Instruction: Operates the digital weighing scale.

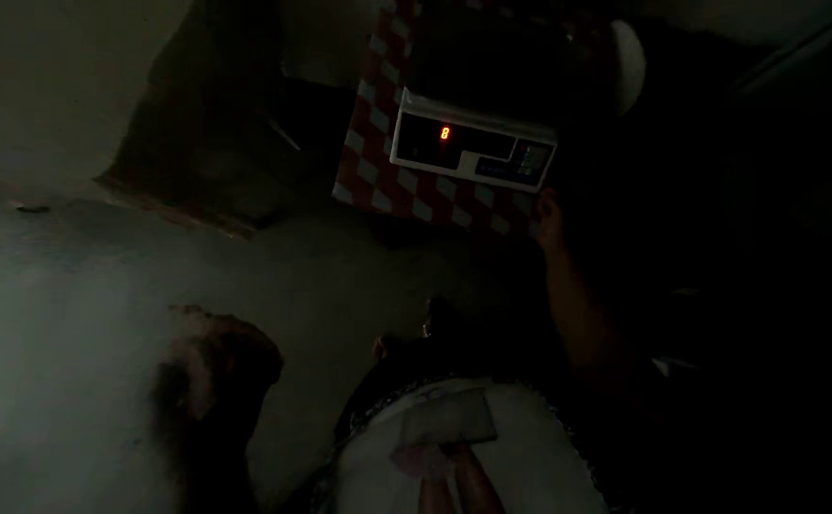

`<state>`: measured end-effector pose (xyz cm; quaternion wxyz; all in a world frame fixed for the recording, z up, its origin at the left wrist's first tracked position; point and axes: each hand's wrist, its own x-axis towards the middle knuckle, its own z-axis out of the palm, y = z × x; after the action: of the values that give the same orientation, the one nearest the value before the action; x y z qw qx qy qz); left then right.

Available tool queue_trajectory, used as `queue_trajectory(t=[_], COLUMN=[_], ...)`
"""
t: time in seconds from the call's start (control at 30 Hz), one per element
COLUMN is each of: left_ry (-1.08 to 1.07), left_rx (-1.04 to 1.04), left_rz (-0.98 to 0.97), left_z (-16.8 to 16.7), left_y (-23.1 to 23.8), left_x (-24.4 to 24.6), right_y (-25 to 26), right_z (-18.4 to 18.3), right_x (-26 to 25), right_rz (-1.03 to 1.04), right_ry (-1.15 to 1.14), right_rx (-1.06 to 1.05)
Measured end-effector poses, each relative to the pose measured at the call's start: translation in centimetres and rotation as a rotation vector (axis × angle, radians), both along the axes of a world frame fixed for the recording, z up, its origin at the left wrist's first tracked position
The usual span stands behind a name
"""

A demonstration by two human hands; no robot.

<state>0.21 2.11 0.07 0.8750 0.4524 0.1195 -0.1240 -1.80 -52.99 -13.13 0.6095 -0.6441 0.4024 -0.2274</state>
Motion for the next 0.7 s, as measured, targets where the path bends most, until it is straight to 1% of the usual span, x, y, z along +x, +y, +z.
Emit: queue_trajectory(t=[0.07, 0.13, 0.2, 0.27, 0.3, 0.33, 0.37, 0.4, 0.43, 0.47, 0.5, 0.53, 0.57, 0.6, 0.63, 0.67, 0.7], left_ry=[-0.017, -0.066, -0.114, -0.105, -0.093, -0.082, -0.059, -0.035, -0.021, -0.017, -0.013, -0.013, -0.016, -0.019, -0.015, -0.008, 0.012], left_rx=[0.012, 0.032, -0.016, -0.045, -0.065, -0.066, -0.049, -0.023, 0.016, 0.032, 0.028, 0.033, 0.029, 0.02, 0.004, -0.015, -0.032], left_rz=[-0.004, -0.087, -0.199, -0.232, -0.244, -0.248, -0.23, -0.204, -0.187, -0.186, -0.185, -0.171, -0.158, -0.151, -0.152, -0.159, -0.154], left_z=[0.0, 0.1, 0.2, 0.5, 0.5, 0.4, 0.5, 0.6, 0.6, 0.6, 0.7, 0.8, 0.9, 0.8, 0.7, 0.7, 0.7], left_y=[-0.3, -0.6, -1.1, -1.7, -1.9, -2.1, -2.3, -2.4, -2.6, -2.8, -2.9, -3.1, -3.2, -3.2, -3.1, -3.0, -3.0], left_x=[0.3, 0.8, 1.6, 1.9, 2.1, 2.2, 2.3, 2.2, 2.2, 2.3, 2.3, 2.3, 2.3, 2.3, 2.3, 2.3, 2.3], right_y=[-0.5, -0.7, -0.9, -0.1, 0.9, 2.3, 3.1, 3.2, 2.9, 2.0, 0.8, 0.3, 0.8, 2.6, 4.7, 6.6, 7.8], right_z=[-0.6, -0.8, -1.3, -0.7, 0.6, 3.7, 8.5, 9.9, 8.4, 3.7, 0.7, -0.4, 0.5, 3.6, 9.3, 12.7, 14.4], right_x=[-0.1, -0.1, -0.1, -0.4, -0.2, 0.4, 1.9, 2.6, 2.1, 0.6, -0.1, -0.4, -0.1, 0.6, 2.0, 3.1, 3.5], right_rz=[0.002, -0.02, -0.045, -0.03, -0.058, -0.116, -0.169, -0.208, -0.173, -0.109, -0.039, 0.003, -0.01, -0.063, -0.122, -0.183, -0.212], right_ry=[-0.023, -0.048, -0.065, -0.1, -0.087, 0.018, 0.226, 0.291, 0.236, 0.046, -0.068, -0.119, -0.104, -0.034, 0.143, 0.222, 0.253], right_rx=[0.003, 0.027, 0.027, -0.017, -0.03, 0.035, 0.28, 0.358, 0.292, 0.058, -0.034, -0.065, -0.056, -0.001, 0.19, 0.241, 0.243])
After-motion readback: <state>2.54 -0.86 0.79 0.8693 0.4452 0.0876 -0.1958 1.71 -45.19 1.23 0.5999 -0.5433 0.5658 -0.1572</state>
